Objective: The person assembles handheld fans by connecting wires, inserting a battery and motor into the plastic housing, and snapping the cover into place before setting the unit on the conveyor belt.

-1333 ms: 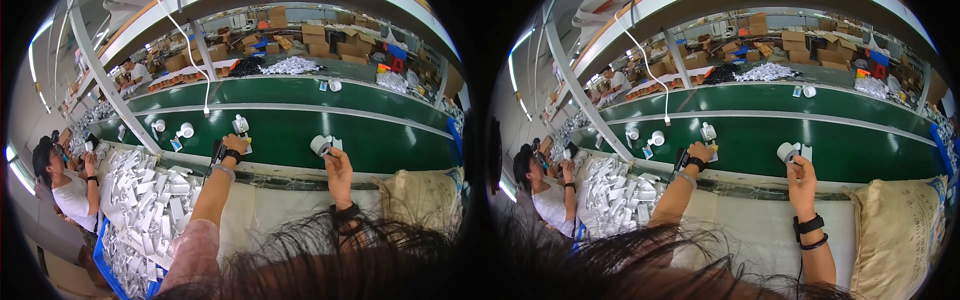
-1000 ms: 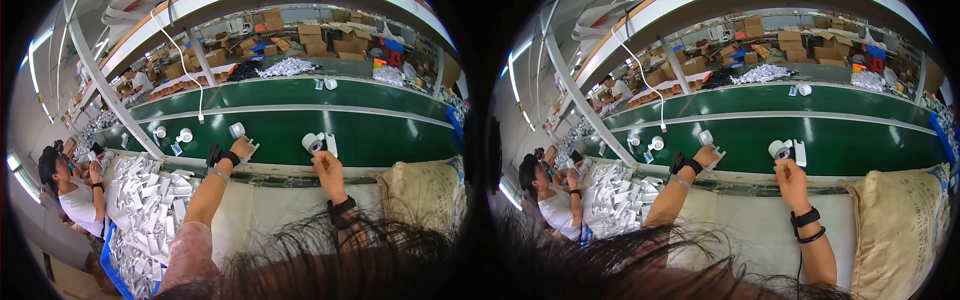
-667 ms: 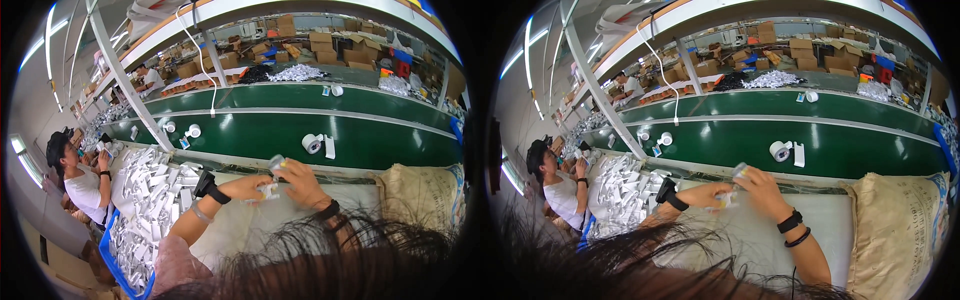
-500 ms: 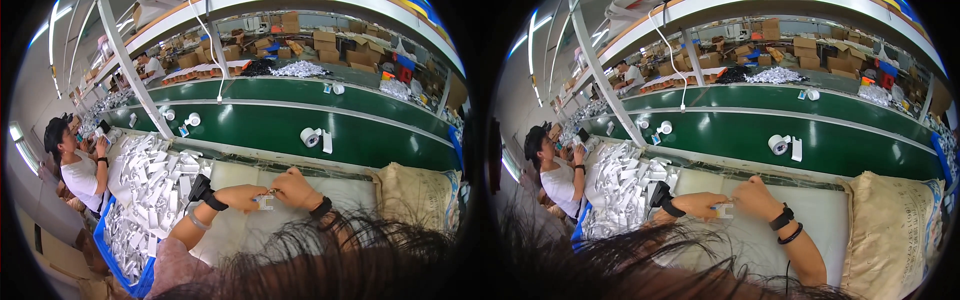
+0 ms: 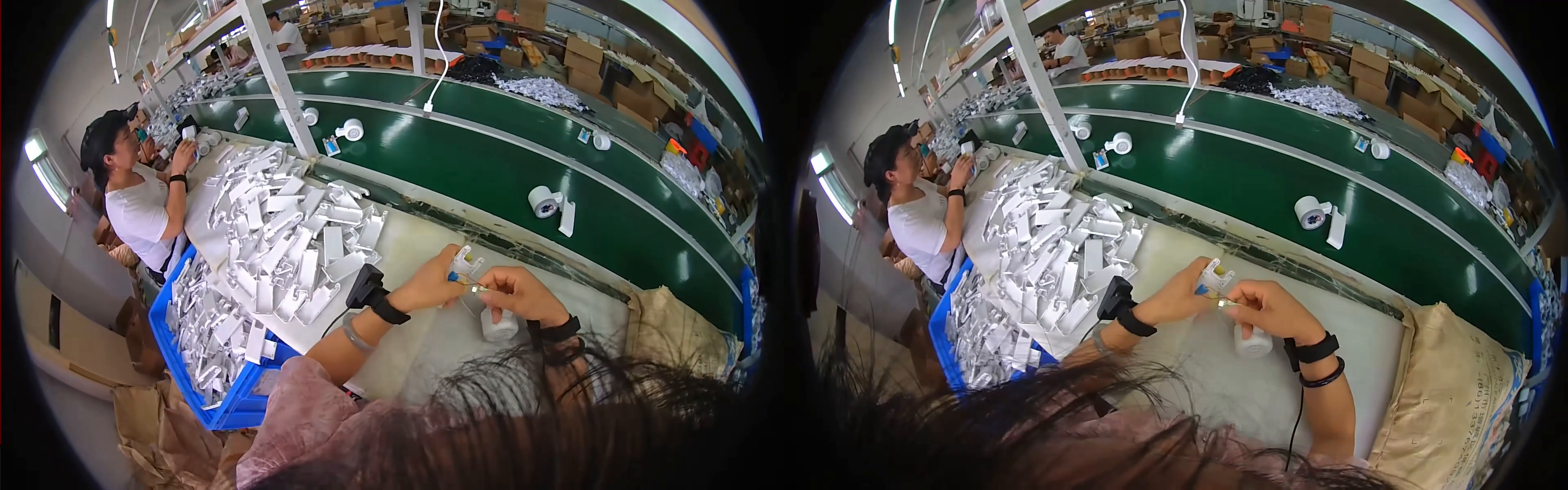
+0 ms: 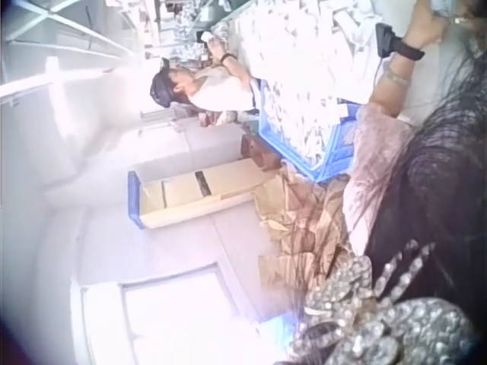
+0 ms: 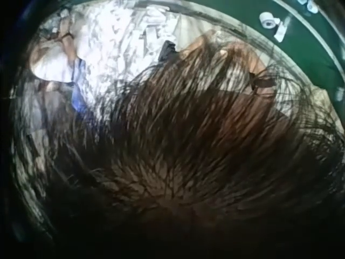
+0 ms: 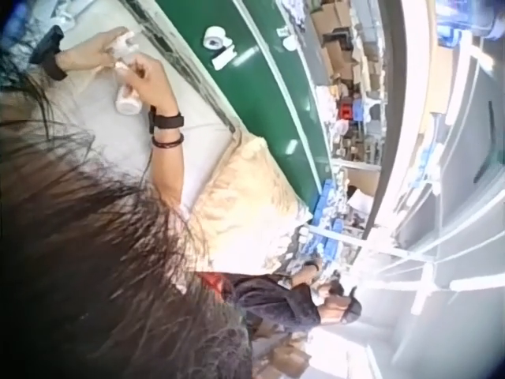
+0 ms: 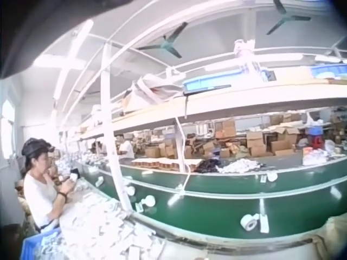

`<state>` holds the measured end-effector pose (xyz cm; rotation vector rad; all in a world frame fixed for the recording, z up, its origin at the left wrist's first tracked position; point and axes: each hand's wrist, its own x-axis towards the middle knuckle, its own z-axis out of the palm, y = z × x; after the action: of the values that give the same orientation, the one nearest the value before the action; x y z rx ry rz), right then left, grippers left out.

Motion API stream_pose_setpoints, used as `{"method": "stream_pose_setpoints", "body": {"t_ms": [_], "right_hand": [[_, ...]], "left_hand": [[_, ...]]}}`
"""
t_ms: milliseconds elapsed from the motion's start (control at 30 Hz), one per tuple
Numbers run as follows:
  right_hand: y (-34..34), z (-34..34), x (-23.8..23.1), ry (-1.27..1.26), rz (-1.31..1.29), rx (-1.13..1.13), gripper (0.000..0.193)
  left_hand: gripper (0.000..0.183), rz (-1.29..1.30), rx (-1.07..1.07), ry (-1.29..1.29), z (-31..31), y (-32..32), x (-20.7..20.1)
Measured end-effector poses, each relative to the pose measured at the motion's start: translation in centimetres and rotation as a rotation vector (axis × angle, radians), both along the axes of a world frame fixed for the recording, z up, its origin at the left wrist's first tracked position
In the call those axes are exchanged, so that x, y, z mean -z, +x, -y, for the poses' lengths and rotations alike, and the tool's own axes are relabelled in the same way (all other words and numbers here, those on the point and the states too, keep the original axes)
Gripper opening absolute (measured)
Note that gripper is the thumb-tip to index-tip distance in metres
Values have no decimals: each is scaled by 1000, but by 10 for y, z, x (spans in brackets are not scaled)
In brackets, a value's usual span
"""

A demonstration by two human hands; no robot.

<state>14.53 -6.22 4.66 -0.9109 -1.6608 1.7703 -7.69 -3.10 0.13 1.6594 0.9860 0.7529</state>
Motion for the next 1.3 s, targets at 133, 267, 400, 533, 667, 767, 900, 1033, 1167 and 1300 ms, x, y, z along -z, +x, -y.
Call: {"method": "stream_pose_setpoints", "body": {"t_ms": [133, 267, 400, 533, 667, 767, 900, 1033, 1167, 1300], "right_hand": [[3, -2, 1, 267, 363, 127, 6], [1, -5, 10, 600, 517, 224, 7], [-11, -11, 23, 877, 480, 529, 10], [-22, -9, 30, 948, 413, 650, 11], [-24, -8, 28, 975, 383, 610, 15], [-22, -6, 32, 1087, 398, 532, 21], [-25, -7, 37, 1243, 397, 515, 25], [-28, -5, 34, 1296, 379, 625, 28], [-31, -4, 31, 1301, 348, 626, 30], [-24, -8, 35, 1319, 328, 634, 31]], "left_hand": [[42, 96, 173, -215, 5, -7, -21], [24, 360, 98, -233, 2, 6, 10], [24, 189, 15, -198, 0, 5, 12], [24, 281, -19, -183, 2, 4, 8], [27, 437, 23, -358, 8, 4, -3], [31, 455, 41, -381, 15, 6, -14], [36, 481, 42, -235, 19, 11, -5], [24, 450, 67, -89, 19, 13, -4], [25, 454, 79, -99, 21, 12, -7], [28, 434, 105, -77, 16, 14, -10]]}}
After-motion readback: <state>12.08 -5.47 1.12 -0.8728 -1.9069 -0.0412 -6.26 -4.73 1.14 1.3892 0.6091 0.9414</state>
